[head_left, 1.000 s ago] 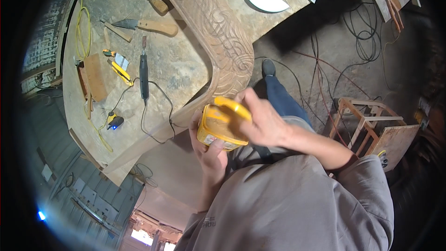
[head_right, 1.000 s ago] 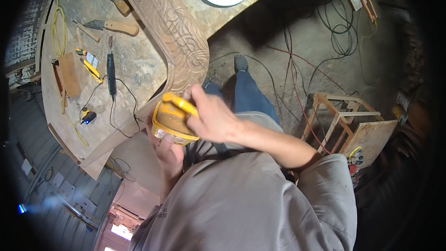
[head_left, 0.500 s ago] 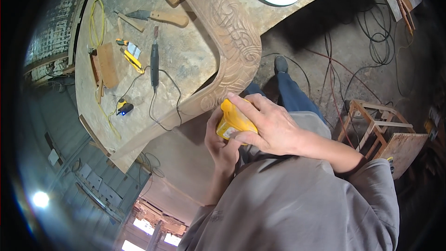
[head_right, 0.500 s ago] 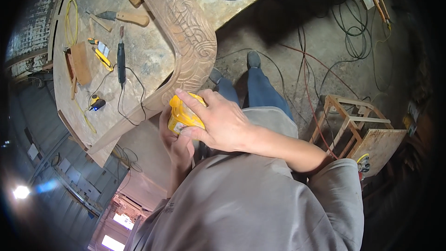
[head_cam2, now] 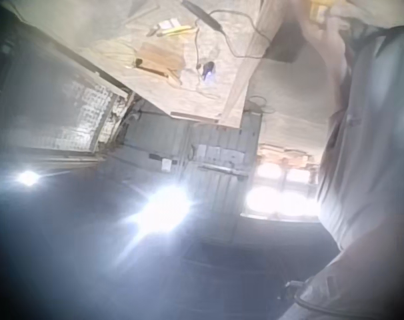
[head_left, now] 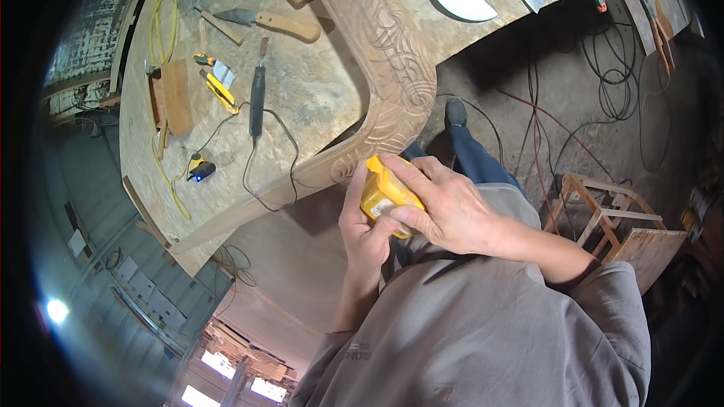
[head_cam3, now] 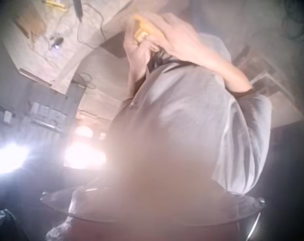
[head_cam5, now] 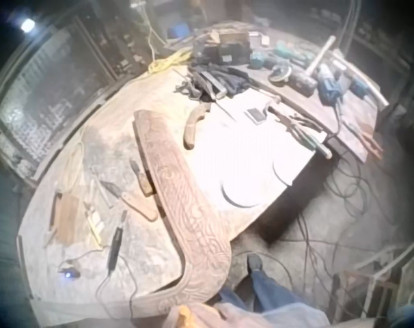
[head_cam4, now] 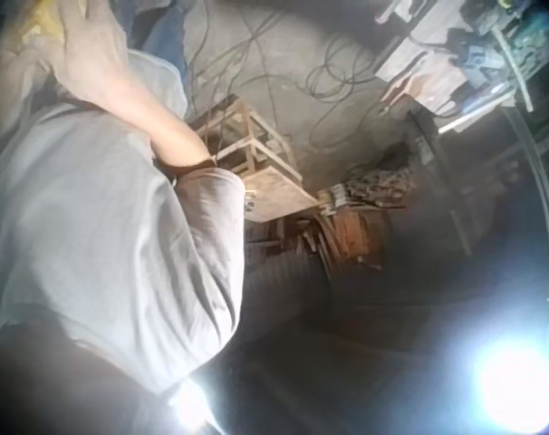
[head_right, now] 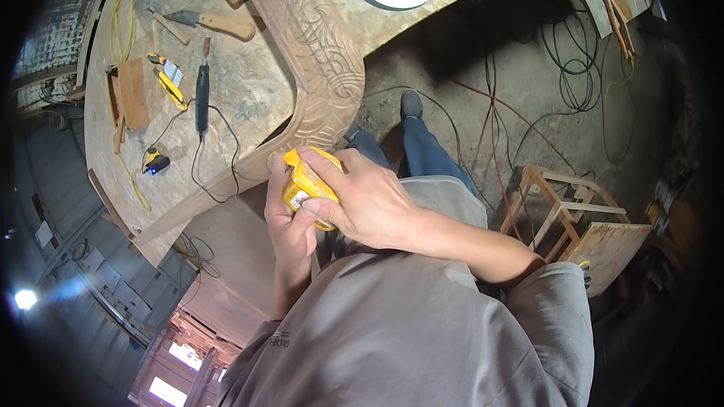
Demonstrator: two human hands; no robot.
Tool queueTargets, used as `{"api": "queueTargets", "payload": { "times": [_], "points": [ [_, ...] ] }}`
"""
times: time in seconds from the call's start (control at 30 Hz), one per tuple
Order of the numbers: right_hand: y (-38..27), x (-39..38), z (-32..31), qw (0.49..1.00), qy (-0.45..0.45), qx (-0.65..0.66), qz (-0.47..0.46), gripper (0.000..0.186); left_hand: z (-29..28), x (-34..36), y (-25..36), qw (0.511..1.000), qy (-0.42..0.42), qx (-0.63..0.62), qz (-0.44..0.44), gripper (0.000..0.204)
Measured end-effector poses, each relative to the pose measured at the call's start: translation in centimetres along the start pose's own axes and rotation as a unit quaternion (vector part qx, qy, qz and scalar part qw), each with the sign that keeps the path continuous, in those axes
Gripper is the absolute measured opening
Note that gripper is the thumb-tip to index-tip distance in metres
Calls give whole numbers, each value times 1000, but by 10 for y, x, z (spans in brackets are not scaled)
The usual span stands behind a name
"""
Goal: The person applies a brown paste to the grooves of a carved wooden object using a small brush and their hands.
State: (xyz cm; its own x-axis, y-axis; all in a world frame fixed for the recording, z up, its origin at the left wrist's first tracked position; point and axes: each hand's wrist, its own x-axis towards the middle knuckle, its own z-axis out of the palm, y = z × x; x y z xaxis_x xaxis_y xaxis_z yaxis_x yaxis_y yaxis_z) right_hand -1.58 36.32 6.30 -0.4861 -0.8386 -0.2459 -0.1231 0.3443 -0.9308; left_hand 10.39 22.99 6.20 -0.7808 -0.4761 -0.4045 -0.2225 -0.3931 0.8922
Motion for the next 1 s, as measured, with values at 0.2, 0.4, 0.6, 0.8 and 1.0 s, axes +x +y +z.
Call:
{"api": "queueTargets", "payload": {
  "times": [0.2, 0.4, 0.6, 0.8, 1.0],
  "points": [
    [5, -3, 10, 994, 56, 17, -97, 71, 7, 3, 6, 997, 13, -73, -8, 83],
    [7, 8, -8, 988, 49, 108, -95, 61, -10, 13, 12, 996, -44, 3, -83, 89],
    [36, 95, -108, 925, 279, -245, -83, 67, -45, 7, -6, 975, 20, -192, -109, 83],
    [79, 143, -179, 795, 367, -461, -144, 49, -40, 11, -8, 940, 50, -332, -59, 80],
    [20, 66, -74, 960, 232, 28, -156, 17, -19, 34, 17, 998, 4, -58, 40, 90]
  ]
}}
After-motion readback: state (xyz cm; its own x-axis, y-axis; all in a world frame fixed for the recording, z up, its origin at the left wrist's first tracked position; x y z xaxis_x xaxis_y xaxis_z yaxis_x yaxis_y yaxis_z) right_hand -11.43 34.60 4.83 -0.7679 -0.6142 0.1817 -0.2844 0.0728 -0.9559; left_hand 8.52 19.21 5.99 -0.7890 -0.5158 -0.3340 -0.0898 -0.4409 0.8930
